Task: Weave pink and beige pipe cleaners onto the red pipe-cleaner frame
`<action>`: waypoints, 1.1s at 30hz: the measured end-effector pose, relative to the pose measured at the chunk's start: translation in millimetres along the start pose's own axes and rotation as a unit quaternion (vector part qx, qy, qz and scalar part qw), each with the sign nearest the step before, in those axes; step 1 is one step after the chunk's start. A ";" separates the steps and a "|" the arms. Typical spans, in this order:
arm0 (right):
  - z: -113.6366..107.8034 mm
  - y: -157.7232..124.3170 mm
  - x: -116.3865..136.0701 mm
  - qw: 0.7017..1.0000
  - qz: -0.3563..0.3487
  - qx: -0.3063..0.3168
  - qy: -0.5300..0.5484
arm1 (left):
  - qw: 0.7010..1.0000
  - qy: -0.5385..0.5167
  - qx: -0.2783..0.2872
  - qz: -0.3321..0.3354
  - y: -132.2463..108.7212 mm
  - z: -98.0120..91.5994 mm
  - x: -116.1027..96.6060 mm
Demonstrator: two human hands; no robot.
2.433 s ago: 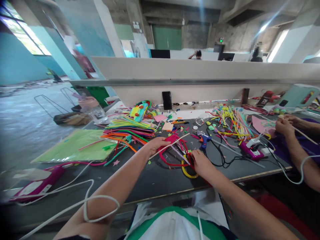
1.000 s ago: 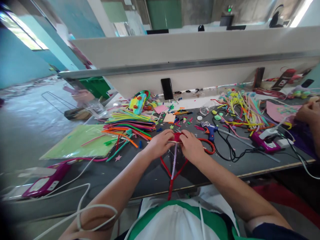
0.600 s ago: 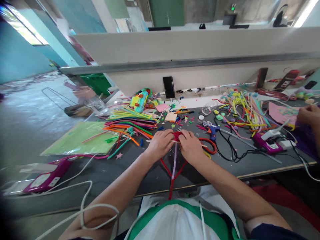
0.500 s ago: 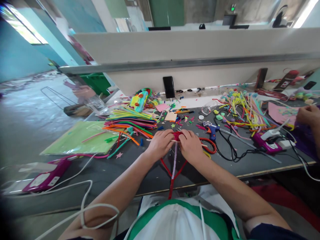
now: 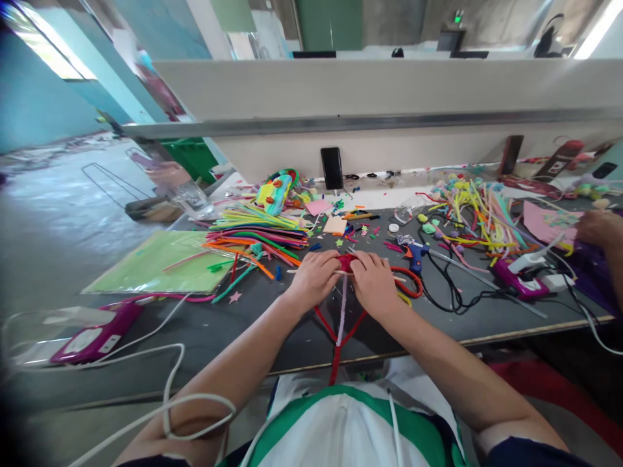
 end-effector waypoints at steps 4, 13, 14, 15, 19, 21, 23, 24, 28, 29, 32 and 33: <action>0.3 0.5 0.8 1.000 0.004 -0.016 0.000 | 1.000 0.008 -0.001 -0.004 -0.1 -1.0 -1.0; 7.3 1.8 -2.2 0.999 0.011 -0.025 0.019 | 1.000 -0.009 0.004 -0.004 -1.3 2.8 2.7; 7.6 1.8 -2.8 0.999 0.009 -0.022 0.022 | 1.000 -0.014 0.009 -0.002 -1.5 2.9 3.3; 7.7 1.7 -3.5 1.000 0.007 -0.018 0.025 | 1.000 -0.019 0.016 0.003 -1.7 3.0 3.9; 7.1 1.3 -5.5 0.999 -0.008 0.001 0.032 | 0.999 -0.029 0.028 0.021 -2.5 2.8 5.3; 6.7 1.0 -5.7 0.999 -0.011 0.006 0.034 | 0.999 -0.026 0.022 0.019 -2.9 3.5 5.6; 7.1 0.8 -5.4 0.999 -0.010 0.005 0.033 | 0.999 -0.024 0.016 0.017 -3.3 5.0 5.5; 7.7 0.6 -5.2 0.999 -0.008 0.003 0.033 | 1.000 -0.023 0.013 0.016 -3.6 5.9 5.4; 11.3 0.6 -5.6 0.999 -0.003 0.001 0.033 | 1.000 -0.030 0.004 0.008 -4.2 9.1 6.7; 12.1 0.8 -6.2 0.999 -0.006 0.005 0.036 | 0.999 -0.037 0.004 0.008 -4.3 9.7 7.4; 12.6 1.4 -9.0 0.998 -0.032 0.019 0.055 | 0.998 -0.067 0.004 0.013 -4.5 10.9 9.5; 11.9 1.4 -10.3 0.997 -0.042 0.021 0.063 | 0.997 -0.076 0.002 0.015 -4.6 11.1 10.1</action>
Point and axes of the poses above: each hand's wrist, its own y-axis towards the middle knuckle, its own z-axis out of the palm, x = y × z, the point moved 4 cm from there along y, towards the middle knuckle, and after that the axes turned 1 degree about y, right-handed, at the moved point
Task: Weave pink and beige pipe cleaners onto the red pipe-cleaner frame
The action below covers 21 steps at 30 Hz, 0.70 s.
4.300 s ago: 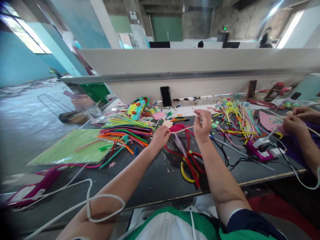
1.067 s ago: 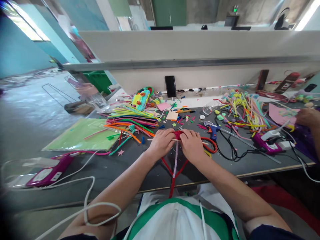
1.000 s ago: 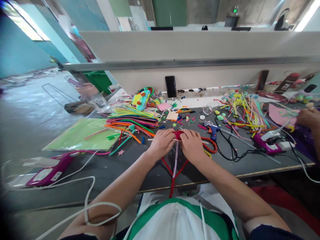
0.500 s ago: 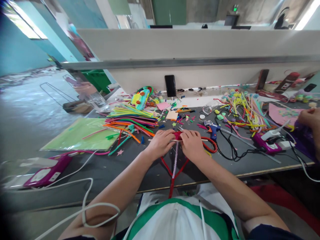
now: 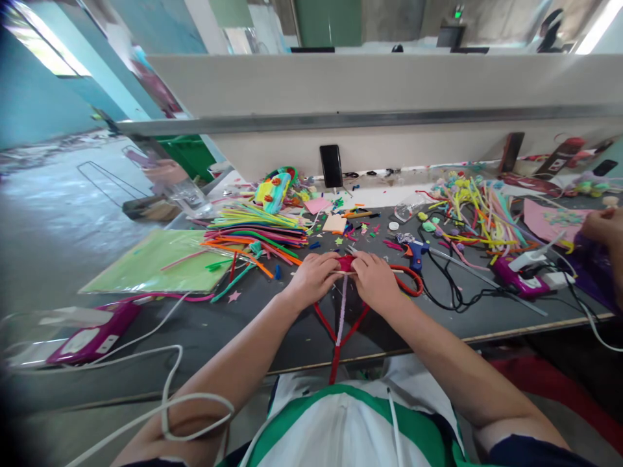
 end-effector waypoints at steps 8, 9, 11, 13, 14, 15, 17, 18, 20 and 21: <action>-7.9 -3.7 -6.5 0.998 -0.010 -0.015 0.053 | 0.999 -0.047 -0.015 -0.023 -1.0 1.9 3.6; -8.1 -4.0 -6.6 0.998 -0.008 -0.019 0.054 | 0.998 -0.049 -0.016 -0.028 -1.2 2.1 4.3; -8.0 -3.9 -6.5 0.998 -0.005 -0.025 0.050 | 0.998 -0.054 -0.017 -0.035 -1.6 2.5 5.4; -7.8 -3.5 -5.8 0.999 -0.008 -0.029 0.041 | 0.998 -0.055 -0.019 -0.036 -2.1 2.7 6.3; -7.7 -3.3 -5.5 0.999 -0.009 -0.030 0.036 | 0.998 -0.054 -0.023 -0.036 -2.3 2.6 6.6; -7.7 -3.0 -5.1 0.999 -0.010 -0.031 0.032 | 0.998 -0.053 -0.027 -0.035 -2.4 2.6 6.9; -7.4 -2.7 -4.4 0.999 -0.011 -0.029 0.024 | 0.998 -0.049 -0.035 -0.036 -2.6 2.8 7.3; -7.2 -2.6 -4.2 0.999 -0.009 -0.027 0.021 | 0.997 -0.048 -0.037 -0.037 -2.7 3.1 7.4; -6.5 -2.7 -3.5 1.000 -0.006 -0.025 0.015 | 0.998 -0.045 -0.038 -0.039 -2.7 4.0 7.4; -6.0 -2.8 -3.2 1.000 -0.005 -0.024 0.014 | 0.998 -0.042 -0.038 -0.040 -2.6 4.4 7.4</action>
Point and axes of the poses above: each hand's wrist, its own y-axis towards the middle knuckle, its own z-axis out of the palm, x = y × z, the point moved 4 cm from there along y, towards the middle knuckle, and after that the axes turned 1 degree about y, right-handed, at the moved point
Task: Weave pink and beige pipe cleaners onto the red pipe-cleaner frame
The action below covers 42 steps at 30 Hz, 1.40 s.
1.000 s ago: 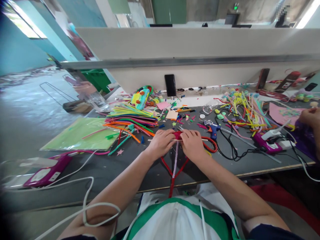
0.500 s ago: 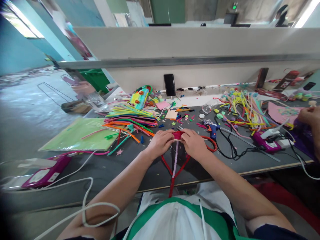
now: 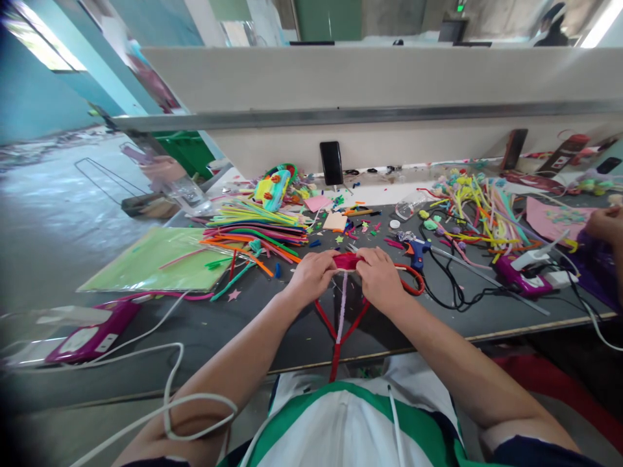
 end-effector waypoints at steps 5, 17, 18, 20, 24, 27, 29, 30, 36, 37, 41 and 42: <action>2.8 -1.4 -0.2 1.000 0.005 -0.003 -0.002 | 1.000 0.002 0.003 -0.007 -0.3 1.3 0.9; -3.1 6.0 -7.8 0.999 0.009 -0.004 0.049 | 1.000 -0.011 -0.005 -0.017 3.1 -6.3 8.4; -7.3 8.1 -12.2 0.997 0.008 -0.011 0.075 | 1.000 -0.017 -0.010 -0.017 3.9 -10.0 11.5; -16.8 11.7 -23.5 0.990 0.023 -0.034 0.138 | 0.999 -0.023 -0.027 -0.023 5.1 -17.7 19.0; -21.7 19.2 -47.2 0.965 0.115 -0.013 0.236 | 0.998 -0.007 -0.053 -0.044 7.9 -28.6 31.4; -14.2 30.8 -59.5 0.948 0.163 0.003 0.274 | 0.998 0.015 -0.046 -0.029 14.0 -32.7 33.2; -7.9 40.4 -69.4 0.907 0.209 -0.042 0.364 | 0.998 0.027 -0.047 -0.020 20.2 -36.4 34.4; -3.7 44.4 -74.6 0.866 0.240 -0.071 0.433 | 0.998 0.028 -0.050 -0.017 23.8 -38.5 35.6; 24.0 53.4 -76.2 0.538 0.297 -0.180 0.768 | 0.995 0.016 -0.095 -0.041 41.9 -44.9 52.7; 27.4 52.8 -71.7 0.522 0.290 -0.180 0.782 | 0.993 0.012 -0.104 -0.049 42.8 -43.1 56.0; 42.7 48.1 -51.7 0.530 0.296 -0.127 0.785 | 0.991 -0.007 -0.117 -0.071 36.9 -29.7 63.8; 45.7 47.3 -47.8 0.538 0.296 -0.117 0.780 | 0.990 -0.009 -0.117 -0.075 33.8 -26.6 64.1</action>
Point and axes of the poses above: each hand's wrist, its own y-axis towards the middle knuckle, its own z-axis out of the palm, x = y × z, the point moved 4 cm from there along y, towards the middle knuckle, and after that the axes turned 1 degree about y, right-handed, at the moved point
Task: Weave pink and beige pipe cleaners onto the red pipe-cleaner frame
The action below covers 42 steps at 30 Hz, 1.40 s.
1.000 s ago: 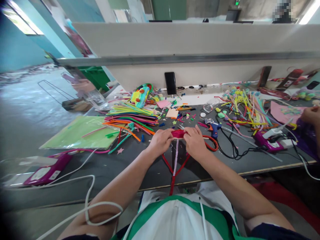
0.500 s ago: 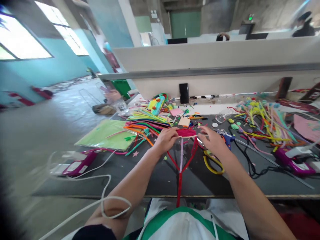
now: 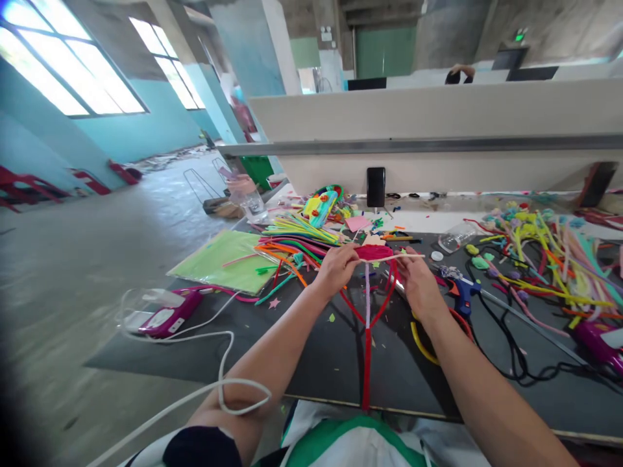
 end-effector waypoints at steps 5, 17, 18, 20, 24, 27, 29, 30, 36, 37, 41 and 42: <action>6.3 -1.3 -12.8 0.999 0.023 0.038 -0.030 | 1.000 0.012 0.014 0.007 -14.1 0.6 -4.6; 2.7 -5.6 -8.8 0.996 0.059 -0.005 -0.066 | 0.998 0.043 0.006 0.044 -18.1 0.5 -22.5; 2.7 -5.7 -8.4 0.996 0.058 -0.006 -0.062 | 0.998 0.043 0.002 0.044 -18.1 0.9 -23.1; 2.1 -5.7 -7.5 0.997 0.052 -0.010 -0.054 | 0.998 0.042 0.002 0.044 -17.8 2.0 -24.9; -1.1 -6.5 -3.0 0.998 0.033 -0.028 -0.039 | 1.000 -0.004 -0.017 0.024 -16.5 1.0 -27.8; -3.0 -8.7 2.5 0.999 0.029 -0.041 -0.021 | 0.988 -0.115 -0.091 -0.049 -14.2 -6.6 -21.5; -4.0 -10.5 5.8 0.998 0.030 -0.049 -0.012 | 0.953 -0.227 -0.156 -0.128 -12.9 -13.0 -10.6; -4.7 -11.3 7.3 0.998 0.029 -0.054 -0.008 | 0.926 -0.278 -0.192 -0.168 -12.7 -16.5 -4.1; -13.1 -10.4 12.3 0.996 0.007 -0.090 0.011 | 0.767 -0.470 -0.337 -0.278 -14.5 -29.7 23.4; -14.8 -9.5 12.8 0.995 0.006 -0.095 0.018 | 0.746 -0.509 -0.319 -0.287 -14.4 -25.7 23.3; -21.4 -6.9 16.4 0.990 -0.003 -0.131 0.057 | 0.711 -0.611 -0.133 -0.322 -15.9 7.1 3.5; -22.1 -6.7 17.5 0.989 -0.009 -0.137 0.063 | 0.705 -0.623 -0.081 -0.330 -17.6 16.2 -4.3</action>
Point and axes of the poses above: each hand's wrist, its own y-axis towards the middle knuckle, its own z-axis out of the palm, x = y × z, the point moved 4 cm from there along y, towards the middle knuckle, and after that the axes turned 1 degree about y, right-handed, at the moved point
